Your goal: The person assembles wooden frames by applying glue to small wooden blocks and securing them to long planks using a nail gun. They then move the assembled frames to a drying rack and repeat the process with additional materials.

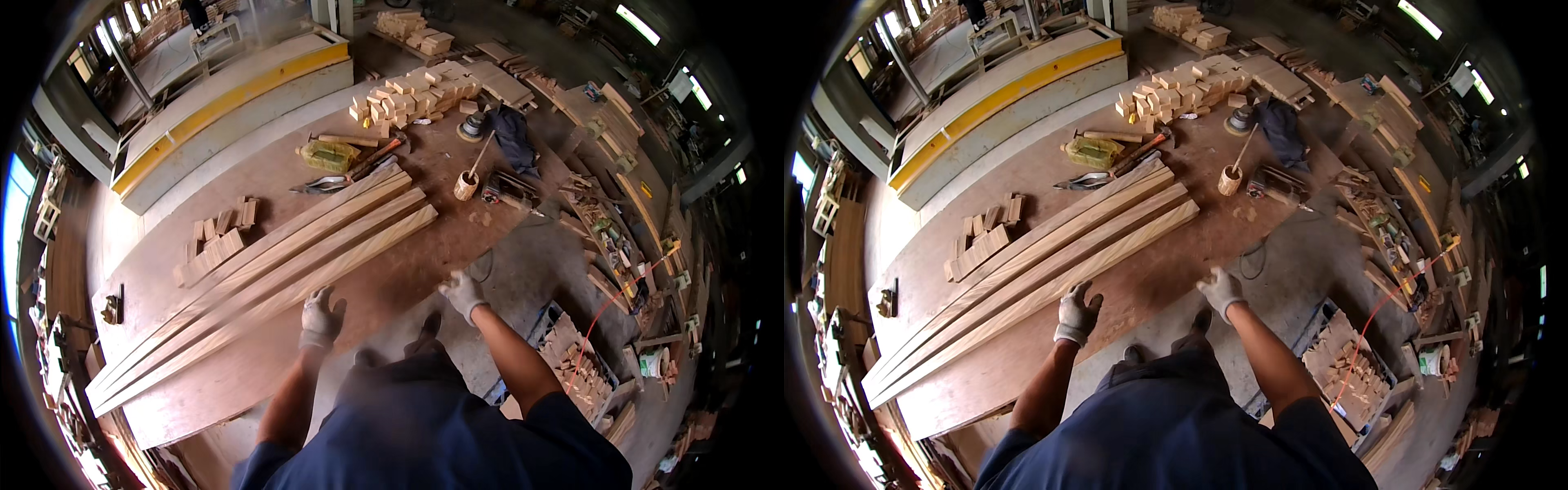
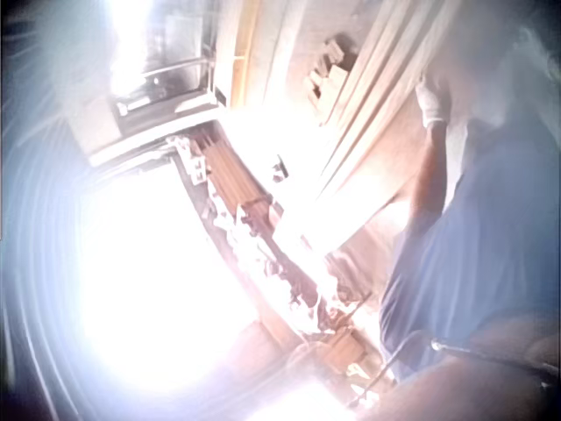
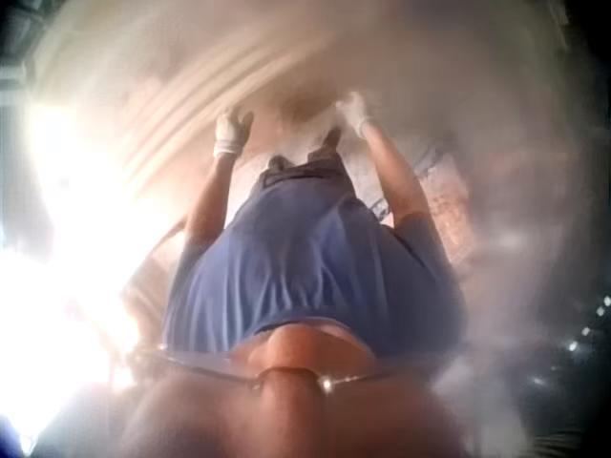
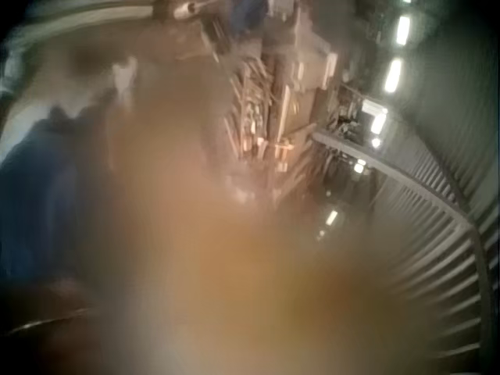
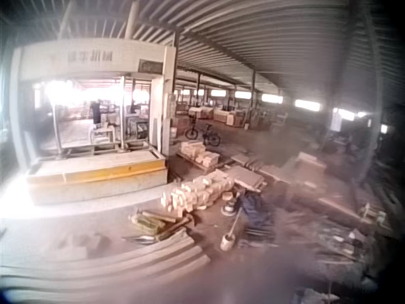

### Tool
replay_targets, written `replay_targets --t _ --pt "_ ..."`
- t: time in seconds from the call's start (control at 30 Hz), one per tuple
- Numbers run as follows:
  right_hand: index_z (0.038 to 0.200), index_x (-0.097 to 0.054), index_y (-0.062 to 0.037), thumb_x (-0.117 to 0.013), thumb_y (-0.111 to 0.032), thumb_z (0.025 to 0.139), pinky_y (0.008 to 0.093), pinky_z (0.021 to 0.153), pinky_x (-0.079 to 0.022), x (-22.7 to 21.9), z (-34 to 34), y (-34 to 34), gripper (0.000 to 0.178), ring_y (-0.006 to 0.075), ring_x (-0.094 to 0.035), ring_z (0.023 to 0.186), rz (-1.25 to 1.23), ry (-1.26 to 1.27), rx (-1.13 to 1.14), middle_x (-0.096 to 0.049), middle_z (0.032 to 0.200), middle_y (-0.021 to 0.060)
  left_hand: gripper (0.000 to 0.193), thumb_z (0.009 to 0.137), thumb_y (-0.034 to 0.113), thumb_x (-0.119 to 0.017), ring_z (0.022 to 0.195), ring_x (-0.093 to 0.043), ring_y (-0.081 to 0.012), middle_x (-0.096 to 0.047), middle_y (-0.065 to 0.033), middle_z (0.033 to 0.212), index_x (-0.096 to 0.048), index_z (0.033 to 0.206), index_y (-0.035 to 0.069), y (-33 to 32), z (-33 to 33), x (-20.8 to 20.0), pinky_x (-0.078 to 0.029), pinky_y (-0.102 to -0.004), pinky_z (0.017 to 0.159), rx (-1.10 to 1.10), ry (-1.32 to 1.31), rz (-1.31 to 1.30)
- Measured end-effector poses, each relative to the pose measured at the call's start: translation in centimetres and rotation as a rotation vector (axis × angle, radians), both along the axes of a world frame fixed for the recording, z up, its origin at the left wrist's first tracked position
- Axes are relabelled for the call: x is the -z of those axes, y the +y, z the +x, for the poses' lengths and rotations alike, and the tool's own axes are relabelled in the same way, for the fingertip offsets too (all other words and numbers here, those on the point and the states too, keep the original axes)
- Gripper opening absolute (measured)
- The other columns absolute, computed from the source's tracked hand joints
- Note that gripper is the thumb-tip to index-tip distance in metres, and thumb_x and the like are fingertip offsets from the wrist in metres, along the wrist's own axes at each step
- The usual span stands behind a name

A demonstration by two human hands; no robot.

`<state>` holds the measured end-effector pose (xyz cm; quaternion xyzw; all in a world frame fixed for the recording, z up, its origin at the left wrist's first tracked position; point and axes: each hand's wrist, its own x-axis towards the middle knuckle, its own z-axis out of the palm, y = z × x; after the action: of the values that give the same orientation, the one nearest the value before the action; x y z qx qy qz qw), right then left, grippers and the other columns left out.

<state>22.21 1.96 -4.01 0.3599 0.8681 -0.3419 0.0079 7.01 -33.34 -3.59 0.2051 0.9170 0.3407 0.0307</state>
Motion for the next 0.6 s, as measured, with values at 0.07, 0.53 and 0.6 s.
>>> replay_targets --t 0.07,0.53,0.6 --pt "0.148 -0.053 -0.0042 -0.087 -0.036 0.08 0.0468 0.108 -0.052 -3.1 -5.0 2.1 0.082 0.042 -0.065 0.127 0.005 -0.059 -0.085 -0.069 0.134 0.0256 0.049 0.09 0.031 -0.078 0.123 -0.065 -0.0403 -0.07 -0.021 0.133 -0.071 0.132 0.006 1.6 -1.7 0.2 -0.05 -0.0491 0.11 -0.022 0.016 -0.013" --pt "0.171 -0.018 -0.0104 -0.096 -0.039 0.069 0.0495 0.111 -0.048 -1.4 -26.7 13.0 0.132 0.0395 -0.05 0.144 0.563 -0.38 -1.136 -0.018 0.177 0.0229 0.063 0.084 0.027 -0.083 0.143 -0.049 -0.041 -0.059 -0.0212 0.148 -0.064 0.14 0.004 9.2 -3.2 0.4 -0.043 -0.049 0.119 -0.307 -0.07 -0.373" --pt "0.17 -0.021 -0.0093 -0.094 -0.035 0.07 0.048 0.108 -0.051 -0.9 -26.7 12.9 0.126 0.0388 -0.055 0.138 0.541 -0.321 -1.132 -0.03 0.17 0.0232 0.06 0.086 0.026 -0.08 0.142 -0.049 -0.0408 -0.059 -0.0198 0.147 -0.064 0.139 0.005 9.9 -3.6 -0.1 -0.042 -0.0492 0.119 -0.33 -0.107 -0.404"
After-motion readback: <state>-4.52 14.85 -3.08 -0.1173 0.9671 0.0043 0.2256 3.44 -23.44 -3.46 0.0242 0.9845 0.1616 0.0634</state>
